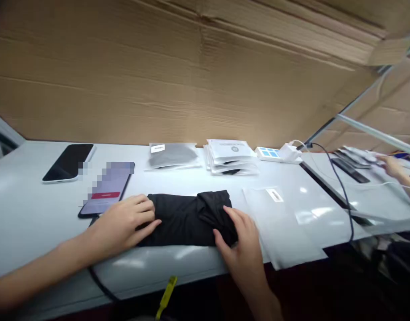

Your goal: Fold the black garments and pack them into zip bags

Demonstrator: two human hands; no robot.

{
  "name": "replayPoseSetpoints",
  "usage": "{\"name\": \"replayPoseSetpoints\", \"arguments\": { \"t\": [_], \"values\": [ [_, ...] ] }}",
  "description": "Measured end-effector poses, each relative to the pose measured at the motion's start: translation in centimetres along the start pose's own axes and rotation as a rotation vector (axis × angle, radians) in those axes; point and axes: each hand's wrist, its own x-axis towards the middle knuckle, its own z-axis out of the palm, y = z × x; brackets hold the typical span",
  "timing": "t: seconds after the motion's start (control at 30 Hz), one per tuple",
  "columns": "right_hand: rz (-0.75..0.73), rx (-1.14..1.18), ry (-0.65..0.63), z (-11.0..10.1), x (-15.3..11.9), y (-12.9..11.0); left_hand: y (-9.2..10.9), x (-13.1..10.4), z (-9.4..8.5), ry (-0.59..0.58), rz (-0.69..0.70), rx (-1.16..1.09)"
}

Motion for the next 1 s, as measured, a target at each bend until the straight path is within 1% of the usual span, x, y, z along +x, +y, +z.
{"name": "replayPoseSetpoints", "arguments": {
  "t": [0.1, 0.17, 0.2, 0.3, 0.33, 0.4, 0.5, 0.57, 0.6, 0.63, 0.7, 0.77, 0.83, 0.9, 0.93, 1.0],
  "values": [
    [-0.045, 0.032, -0.075, 0.8, 2.4, -0.2, -0.4, 0.0, -0.2, -0.044, -0.062, 0.042],
    [-0.005, 0.068, -0.054, 0.5, 3.5, 0.4, -0.5, -0.1, -0.2, -0.061, -0.088, 0.07],
    [0.052, 0.071, -0.009, 0.1, 3.8, 0.9, -0.5, -0.1, -0.3, -0.069, -0.091, 0.083],
    [0.316, -0.023, 0.151, -1.7, 3.5, 3.2, -0.3, -0.1, -0.3, -0.084, -0.103, 0.11],
    [0.383, -0.079, 0.178, -2.3, 3.1, 4.0, -0.2, 0.0, -0.4, -0.087, -0.105, 0.113],
    [0.43, -0.139, 0.16, -3.5, 2.3, 5.4, 0.0, 0.0, -0.5, -0.091, -0.119, 0.11],
    [0.418, -0.134, 0.124, -4.4, 1.3, 5.9, 0.1, 0.1, -0.5, -0.093, -0.171, 0.102],
    [0.382, -0.144, 0.142, -4.4, 1.2, 5.5, 0.1, 0.0, -0.5, -0.095, -0.192, 0.088],
    [0.341, -0.149, 0.15, -4.2, 1.4, 5.3, 0.1, 0.0, -0.5, -0.097, -0.191, 0.085],
    [0.292, -0.147, 0.146, -4.0, 1.6, 5.0, 0.1, -0.1, -0.4, -0.095, -0.179, 0.086],
    [0.214, -0.138, 0.096, -3.4, 2.3, 4.7, 0.0, -0.2, -0.4, -0.087, -0.155, 0.092],
    [0.176, -0.138, 0.023, -2.7, 2.6, 4.5, 0.0, -0.2, -0.3, -0.073, -0.143, 0.097],
    [0.149, -0.142, 0.021, -1.9, 2.5, 4.0, -0.1, -0.2, -0.3, -0.074, -0.144, 0.084],
    [0.101, -0.115, 0.036, -1.1, 2.1, 3.1, -0.1, -0.1, -0.3, -0.082, -0.153, 0.038],
    [0.08, -0.09, 0.023, -0.6, 1.9, 2.6, -0.2, -0.1, -0.4, -0.082, -0.155, -0.005],
    [0.057, -0.042, -0.054, 0.2, 1.6, 1.4, -0.4, 0.0, -0.8, -0.058, -0.159, -0.117]
  ]
}}
